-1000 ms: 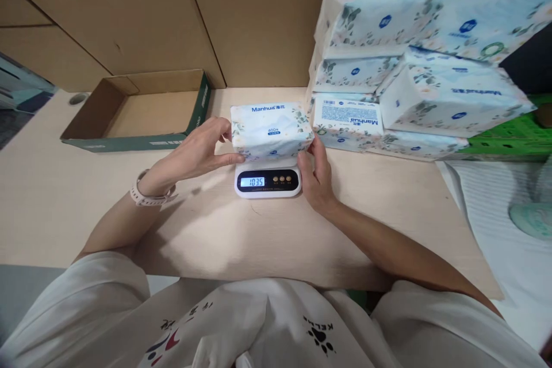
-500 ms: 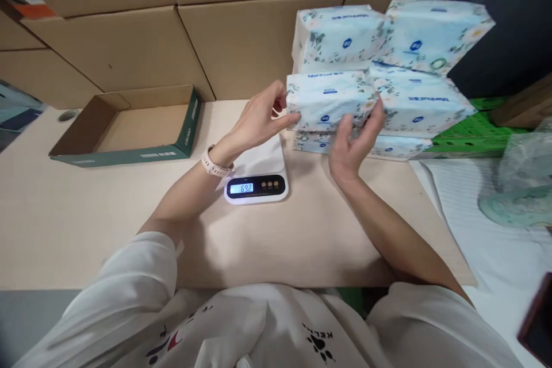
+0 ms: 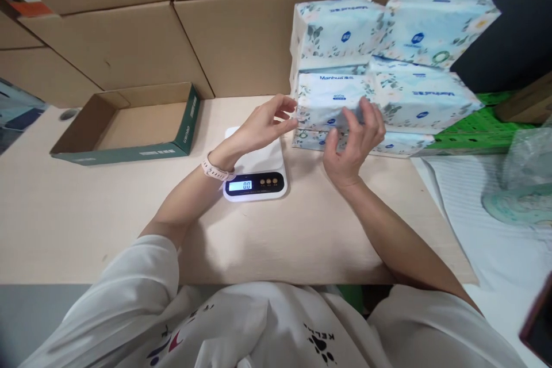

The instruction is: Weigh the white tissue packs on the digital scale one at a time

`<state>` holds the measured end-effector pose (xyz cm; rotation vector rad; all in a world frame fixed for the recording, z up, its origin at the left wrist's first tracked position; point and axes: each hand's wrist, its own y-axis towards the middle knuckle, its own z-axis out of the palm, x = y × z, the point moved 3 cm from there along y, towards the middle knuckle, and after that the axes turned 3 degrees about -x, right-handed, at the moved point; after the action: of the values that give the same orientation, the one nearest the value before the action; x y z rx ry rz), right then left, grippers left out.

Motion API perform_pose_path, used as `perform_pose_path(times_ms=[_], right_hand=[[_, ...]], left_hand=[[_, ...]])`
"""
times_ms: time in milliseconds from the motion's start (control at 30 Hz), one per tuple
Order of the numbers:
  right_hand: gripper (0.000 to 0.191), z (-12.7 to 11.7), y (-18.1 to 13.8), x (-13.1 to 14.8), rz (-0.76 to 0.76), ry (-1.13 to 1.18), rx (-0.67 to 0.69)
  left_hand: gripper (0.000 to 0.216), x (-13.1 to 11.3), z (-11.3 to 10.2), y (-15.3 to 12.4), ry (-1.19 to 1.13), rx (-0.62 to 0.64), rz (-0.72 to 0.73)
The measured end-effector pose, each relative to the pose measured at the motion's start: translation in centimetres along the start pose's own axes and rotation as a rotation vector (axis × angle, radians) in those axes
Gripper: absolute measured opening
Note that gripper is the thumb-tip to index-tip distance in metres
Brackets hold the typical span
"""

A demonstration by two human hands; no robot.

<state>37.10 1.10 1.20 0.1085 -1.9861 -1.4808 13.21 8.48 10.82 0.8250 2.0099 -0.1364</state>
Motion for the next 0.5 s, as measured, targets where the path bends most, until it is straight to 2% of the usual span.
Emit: perform_pose_path(times_ms=[133,300,367,500], right_hand=[[0.053,-1.1,-0.1,1.5,0.052,0.077,-0.125],[0.053,-1.5,-1.1,1.8,0.197,0.100,-0.129],[0.055,-1.4,-1.4,1.2,0.210,0.124,-0.155],[0.065,-1.2,-1.7,-0.6,0.272,0.154,-0.234]], left_hand=[[0.063,0.0,-0.8,0.0,-0.127,0.091,-0.043],[0.098,-0.2,-0.9,0.1,-0.174,0.215,-0.068],[0.102,-0.2,-0.7,0.2,-0.180,0.240,-0.057],[0.091,-0.2,0.2,0.0,-0.319,0.257,-0.091]])
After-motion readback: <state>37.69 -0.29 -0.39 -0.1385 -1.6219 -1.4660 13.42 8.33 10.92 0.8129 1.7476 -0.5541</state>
